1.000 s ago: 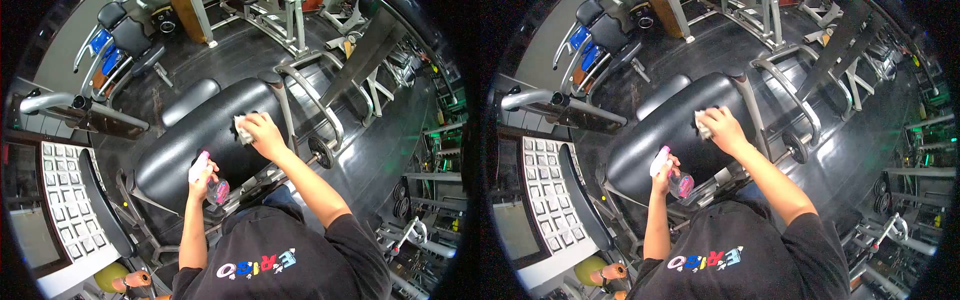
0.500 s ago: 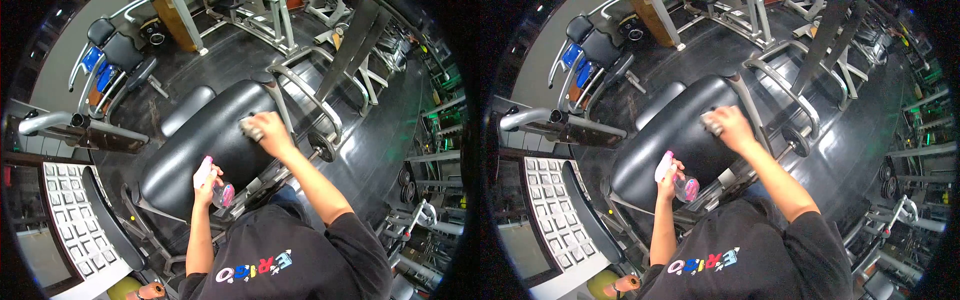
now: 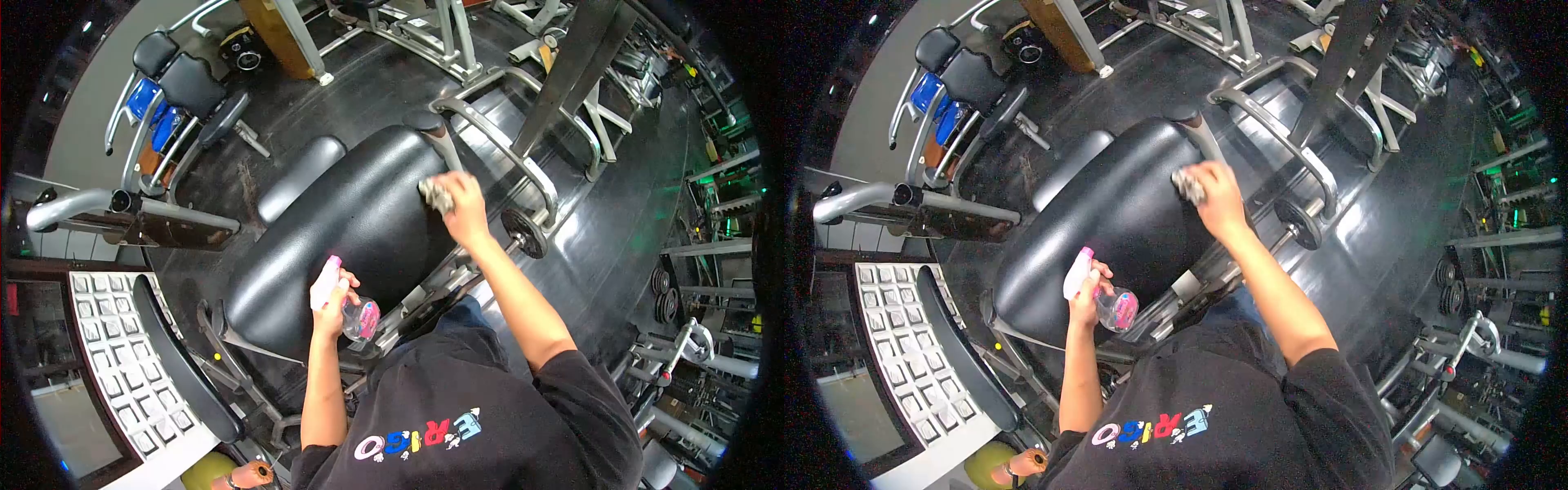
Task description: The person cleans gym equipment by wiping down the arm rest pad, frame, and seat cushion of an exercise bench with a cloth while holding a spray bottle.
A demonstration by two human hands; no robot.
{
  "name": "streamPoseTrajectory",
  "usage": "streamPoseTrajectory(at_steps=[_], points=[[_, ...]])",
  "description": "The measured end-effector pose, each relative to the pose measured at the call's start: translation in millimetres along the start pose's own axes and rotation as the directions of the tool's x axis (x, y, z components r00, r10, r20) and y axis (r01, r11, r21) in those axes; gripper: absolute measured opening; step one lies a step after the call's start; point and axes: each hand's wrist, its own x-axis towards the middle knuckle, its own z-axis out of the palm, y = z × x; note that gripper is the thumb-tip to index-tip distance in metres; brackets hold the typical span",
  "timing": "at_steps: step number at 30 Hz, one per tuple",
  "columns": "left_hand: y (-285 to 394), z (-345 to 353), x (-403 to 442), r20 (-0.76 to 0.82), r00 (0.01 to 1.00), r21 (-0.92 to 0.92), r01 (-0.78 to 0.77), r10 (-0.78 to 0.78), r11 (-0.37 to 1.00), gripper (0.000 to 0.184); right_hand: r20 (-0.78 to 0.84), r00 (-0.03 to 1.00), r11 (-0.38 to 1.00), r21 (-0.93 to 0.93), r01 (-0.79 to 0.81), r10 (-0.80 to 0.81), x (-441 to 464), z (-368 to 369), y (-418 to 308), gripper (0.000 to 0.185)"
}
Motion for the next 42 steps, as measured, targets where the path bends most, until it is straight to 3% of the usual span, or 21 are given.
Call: streamPoseTrajectory(at_steps=[3, 7, 9, 11, 13, 15, 17, 19, 21, 25, 27, 28, 31, 33, 34, 36, 37, 38, 39, 41, 42], points=[[0, -4, 2, 0.035, 0.999, 0.029, 0.037, -0.038, 0.999, 0.042, -0.168, 0.984, 0.998, 0.002, -0.058, 0.057, 39, 10, -30, 0.048], [-1, -6, 1, 0.034, 0.999, 0.038, 0.041, -0.043, 0.998, 0.041, 0.067, 0.959, 0.961, 0.003, 0.276, -0.276, 12, 33, -51, 0.044], [-1, -6, 1, 0.047, 0.998, 0.043, 0.038, -0.04, 0.998, 0.041, 0.153, 0.954, 0.966, 0.052, 0.252, -0.257, -7, 14, -36, 0.042], [-2, -7, 1, 0.025, 0.999, 0.033, 0.028, -0.028, 0.999, 0.041, -0.005, 0.977, 0.977, 0.023, 0.212, -0.211, 2, 0, -11, 0.046], [-1, -7, 1, 0.044, 0.999, 0.038, 0.025, -0.027, 0.999, 0.042, -0.026, 0.999, 1.0, -0.001, 0.023, -0.023, 20, 2, -6, 0.048], [1, -4, 1, 0.033, 0.999, 0.019, 0.021, -0.022, 1.0, 0.042, -0.081, 0.997, 1.0, -0.025, 0.009, -0.011, 28, 12, -29, 0.051], [6, 1, -1, 0.022, 1.0, 0.018, 0.007, -0.007, 1.0, 0.042, -0.033, 0.997, 0.997, 0.002, 0.077, -0.077, 17, 24, -47, 0.052], [4, -1, -2, 0.018, 1.0, 0.025, 0.019, -0.019, 1.0, 0.043, 0.061, 0.958, 0.96, -0.003, 0.281, -0.28, -11, 33, -47, 0.05], [3, -1, 1, 0.023, 0.999, 0.026, 0.028, -0.029, 0.999, 0.043, 0.188, 0.946, 0.964, 0.008, 0.266, -0.263, -30, 13, -25, 0.048], [4, 4, -3, -0.014, 1.0, 0.026, 0.024, -0.023, 0.999, 0.043, -0.009, 1.0, 0.999, -0.041, -0.025, 0.025, 0, -9, 19, 0.053], [7, 13, -1, -0.11, 0.993, 0.058, 0.051, -0.044, 0.997, 0.044, -0.147, 0.984, 0.995, 0.039, -0.095, 0.1, 26, -4, 11, 0.053], [11, 20, -2, -0.149, 0.987, 0.061, 0.071, -0.061, 0.996, 0.044, -0.142, 0.988, 0.997, 0.042, -0.058, 0.064, 31, 2, 5, 0.054], [5, 34, -3, -0.204, 0.978, 0.147, 0.077, -0.046, 0.986, 0.044, 0.087, 0.982, 0.983, 0.091, 0.161, -0.169, 12, 3, -6, 0.057], [-7, 45, -10, -0.201, 0.979, 0.263, 0.086, -0.033, 0.961, 0.039, 0.272, 0.924, 0.952, 0.218, 0.215, -0.271, -9, -13, 6, 0.058], [-12, 54, -15, -0.183, 0.983, 0.295, 0.078, -0.024, 0.952, 0.031, 0.33, 0.918, 0.964, 0.215, 0.154, -0.22, -23, -22, 21, 0.059], [-18, 77, -25, -0.152, 0.988, 0.344, 0.031, 0.023, 0.938, 0.027, 0.278, 0.958, 0.921, 0.348, -0.174, 0.076, -54, -43, 50, 0.058], [-24, 83, -29, -0.124, 0.992, 0.369, 0.07, -0.025, 0.927, 0.022, 0.288, 0.939, 0.904, 0.324, -0.279, 0.187, -68, -52, 71, 0.051], [-26, 97, -33, -0.137, 0.99, 0.344, 0.085, -0.04, 0.935, 0.019, 0.35, 0.849, 0.742, 0.422, -0.521, 0.396, -81, -66, 79, 0.057], [-28, 113, -36, -0.147, 0.988, 0.32, 0.101, -0.056, 0.942, 0.016, 0.38, 0.769, 0.539, 0.555, -0.634, 0.514, -107, -65, 107, 0.055], [-38, 136, -40, -0.124, 0.99, 0.359, 0.112, -0.072, 0.926, 0.014, 0.376, 0.689, 0.379, 0.626, -0.682, 0.619, -137, -82, 137, 0.044], [-46, 144, -42, -0.117, 0.992, 0.419, 0.089, -0.044, 0.903, 0.015, 0.395, 0.666, 0.362, 0.61, -0.705, 0.633, -147, -93, 149, 0.043]])
